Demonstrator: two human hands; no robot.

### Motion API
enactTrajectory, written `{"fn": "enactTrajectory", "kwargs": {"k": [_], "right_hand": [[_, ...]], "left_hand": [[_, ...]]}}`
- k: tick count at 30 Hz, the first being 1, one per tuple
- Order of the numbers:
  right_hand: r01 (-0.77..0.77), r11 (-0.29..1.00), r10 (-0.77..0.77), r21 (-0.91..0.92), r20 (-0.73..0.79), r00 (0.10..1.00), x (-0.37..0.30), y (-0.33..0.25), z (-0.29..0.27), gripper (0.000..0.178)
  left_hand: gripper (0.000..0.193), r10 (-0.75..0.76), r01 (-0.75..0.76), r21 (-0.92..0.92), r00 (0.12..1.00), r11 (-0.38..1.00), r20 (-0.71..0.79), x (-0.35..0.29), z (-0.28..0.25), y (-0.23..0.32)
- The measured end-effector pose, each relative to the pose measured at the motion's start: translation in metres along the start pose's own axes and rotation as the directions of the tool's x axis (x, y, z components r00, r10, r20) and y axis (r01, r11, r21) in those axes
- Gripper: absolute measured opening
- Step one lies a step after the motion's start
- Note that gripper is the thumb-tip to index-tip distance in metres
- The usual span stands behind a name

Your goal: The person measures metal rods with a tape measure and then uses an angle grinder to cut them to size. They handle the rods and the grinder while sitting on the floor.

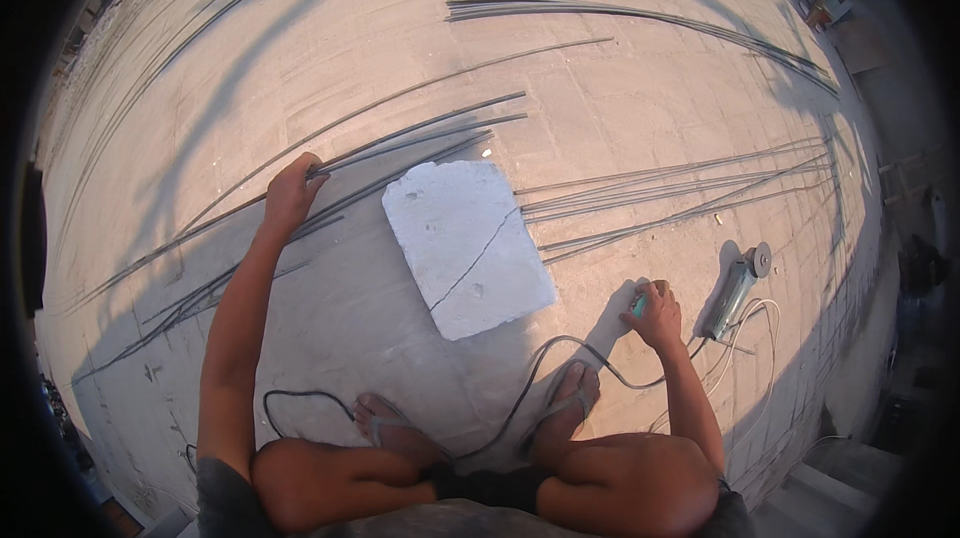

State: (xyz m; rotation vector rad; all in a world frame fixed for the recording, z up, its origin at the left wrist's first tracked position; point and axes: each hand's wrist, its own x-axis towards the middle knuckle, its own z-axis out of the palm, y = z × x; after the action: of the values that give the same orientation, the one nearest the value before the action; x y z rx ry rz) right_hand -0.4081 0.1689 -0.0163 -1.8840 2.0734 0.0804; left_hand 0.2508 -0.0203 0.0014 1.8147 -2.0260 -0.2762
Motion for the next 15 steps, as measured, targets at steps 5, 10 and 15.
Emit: {"fn": "enactTrajectory", "kwargs": {"k": [5,10,15], "right_hand": [[-0.018,1.000,0.019,-0.020,0.033,0.999,0.000,0.006,-0.003,0.073],[-0.043,0.999,0.044,-0.029,0.049,0.998,-0.004,0.009,-0.005,0.072],[-0.058,0.995,0.067,-0.084,0.098,0.993,-0.025,0.017,-0.008,0.076]], "left_hand": [[0.021,0.036,-0.033,-0.020,0.991,0.999,0.127,-0.010,-0.014,0.005],[0.018,0.180,-0.158,-0.121,0.963,0.980,0.202,-0.025,-0.012,0.004],[0.028,0.068,-0.015,-0.135,0.915,0.991,0.398,-0.020,-0.015,0.008]]}}
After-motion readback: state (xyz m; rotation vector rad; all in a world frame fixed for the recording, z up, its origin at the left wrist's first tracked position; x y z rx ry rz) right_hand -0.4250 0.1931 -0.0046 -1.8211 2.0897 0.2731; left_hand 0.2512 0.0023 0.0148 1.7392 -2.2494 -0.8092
